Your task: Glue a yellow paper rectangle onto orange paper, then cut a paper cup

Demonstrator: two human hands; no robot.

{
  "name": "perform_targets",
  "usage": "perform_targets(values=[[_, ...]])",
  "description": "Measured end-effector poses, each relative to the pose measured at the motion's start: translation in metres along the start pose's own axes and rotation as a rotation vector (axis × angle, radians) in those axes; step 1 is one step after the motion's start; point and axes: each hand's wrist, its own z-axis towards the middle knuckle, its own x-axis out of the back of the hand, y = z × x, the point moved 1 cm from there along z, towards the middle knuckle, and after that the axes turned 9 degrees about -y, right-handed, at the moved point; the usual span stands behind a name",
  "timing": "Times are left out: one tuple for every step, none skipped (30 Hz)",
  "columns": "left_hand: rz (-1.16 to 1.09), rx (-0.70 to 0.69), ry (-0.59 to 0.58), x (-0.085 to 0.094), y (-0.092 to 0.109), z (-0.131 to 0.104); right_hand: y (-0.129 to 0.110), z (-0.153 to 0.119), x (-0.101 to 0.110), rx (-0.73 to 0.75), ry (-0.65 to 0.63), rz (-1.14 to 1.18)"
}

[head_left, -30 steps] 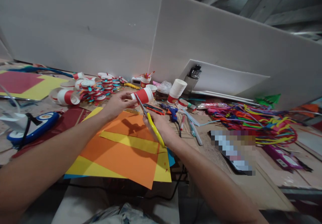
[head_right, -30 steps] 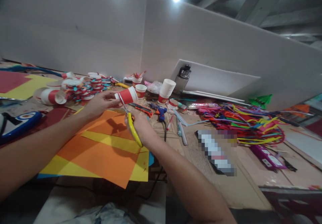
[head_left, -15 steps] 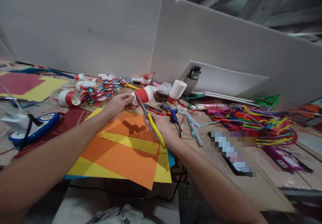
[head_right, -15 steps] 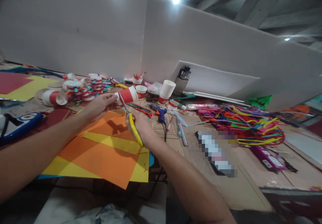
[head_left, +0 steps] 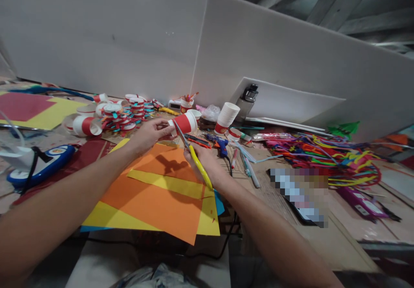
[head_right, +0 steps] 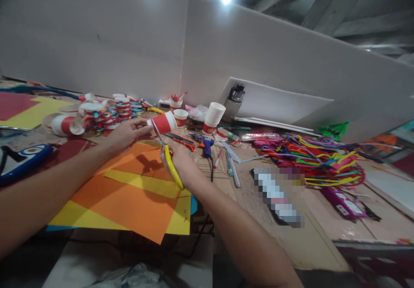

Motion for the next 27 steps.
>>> perform_targets(values=[[-0.005,0.0,0.004,0.0,-0.001,0.0,-0.001,-0.001,0.0,-0.007,0.002,0.004],[-0.015,0.001,0.012,-0.001,-0.001,-0.001,-0.001,-0.002,0.0,-0.015,0.004,0.01],[-0.029,0.003,0.018,-0.001,-0.001,-0.001,-0.002,-0.002,0.0,-0.022,0.004,0.018],[-0.047,0.007,0.025,-0.002,-0.001,-0.001,-0.002,-0.002,0.0,-0.025,0.003,0.026],[-0.071,0.013,0.033,-0.003,-0.001,-0.002,-0.003,-0.003,0.0,-0.027,0.006,0.031],[-0.098,0.021,0.041,-0.004,-0.001,-0.002,-0.003,-0.003,0.0,-0.029,0.009,0.034],[-0.13,0.031,0.049,-0.005,0.0,-0.003,-0.004,-0.003,-0.001,-0.03,0.014,0.036],[-0.163,0.041,0.055,-0.006,0.001,-0.003,-0.004,-0.003,-0.001,-0.03,0.02,0.035],[-0.193,0.049,0.062,-0.006,0.001,-0.003,-0.004,-0.003,-0.001,-0.031,0.023,0.031],[-0.216,0.053,0.07,-0.007,0.002,-0.003,-0.005,-0.003,-0.001,-0.034,0.023,0.027],[-0.231,0.055,0.075,-0.008,0.002,-0.003,-0.004,-0.003,-0.002,-0.037,0.02,0.021],[-0.238,0.055,0.08,-0.008,0.002,-0.002,-0.004,-0.003,-0.002,-0.039,0.015,0.016],[-0.237,0.051,0.084,-0.008,0.001,-0.002,-0.004,-0.003,-0.002,-0.038,0.01,0.011],[-0.231,0.044,0.087,-0.008,0.0,-0.001,-0.003,-0.002,-0.002,-0.037,0.007,0.007],[-0.224,0.035,0.088,-0.008,0.0,-0.001,-0.002,-0.002,-0.002,-0.037,0.006,0.003],[-0.218,0.025,0.088,-0.008,-0.001,0.0,-0.001,-0.002,-0.002,-0.038,0.004,-0.003],[-0.21,0.013,0.091,-0.008,-0.002,0.0,-0.001,-0.001,-0.003,-0.039,0.001,-0.011],[-0.201,0.003,0.093,-0.008,-0.002,0.0,-0.001,-0.001,-0.003,-0.041,-0.001,-0.017],[-0.194,-0.005,0.097,-0.008,-0.002,0.0,-0.001,-0.001,-0.002,-0.044,-0.004,-0.019],[-0.188,-0.007,0.1,-0.009,-0.001,0.0,-0.002,-0.001,-0.002,-0.046,-0.006,-0.02],[-0.183,-0.008,0.103,-0.009,-0.001,-0.001,-0.002,-0.001,-0.002,-0.048,-0.006,-0.018],[-0.18,-0.005,0.106,-0.01,0.001,-0.001,-0.003,-0.001,-0.002,-0.048,-0.004,-0.014],[-0.178,-0.003,0.108,-0.01,0.002,-0.001,-0.003,-0.002,-0.002,-0.048,0.004,-0.011],[-0.177,-0.003,0.107,-0.01,0.003,-0.001,-0.003,-0.002,-0.002,-0.046,0.013,-0.008],[-0.176,-0.006,0.105,-0.01,0.003,-0.001,-0.003,-0.002,-0.002,-0.04,0.022,-0.006],[-0.173,-0.01,0.102,-0.01,0.004,-0.001,-0.003,-0.002,-0.002,-0.036,0.028,-0.002],[-0.171,-0.014,0.101,-0.01,0.004,-0.001,-0.003,-0.002,-0.003,-0.032,0.032,0.002]])
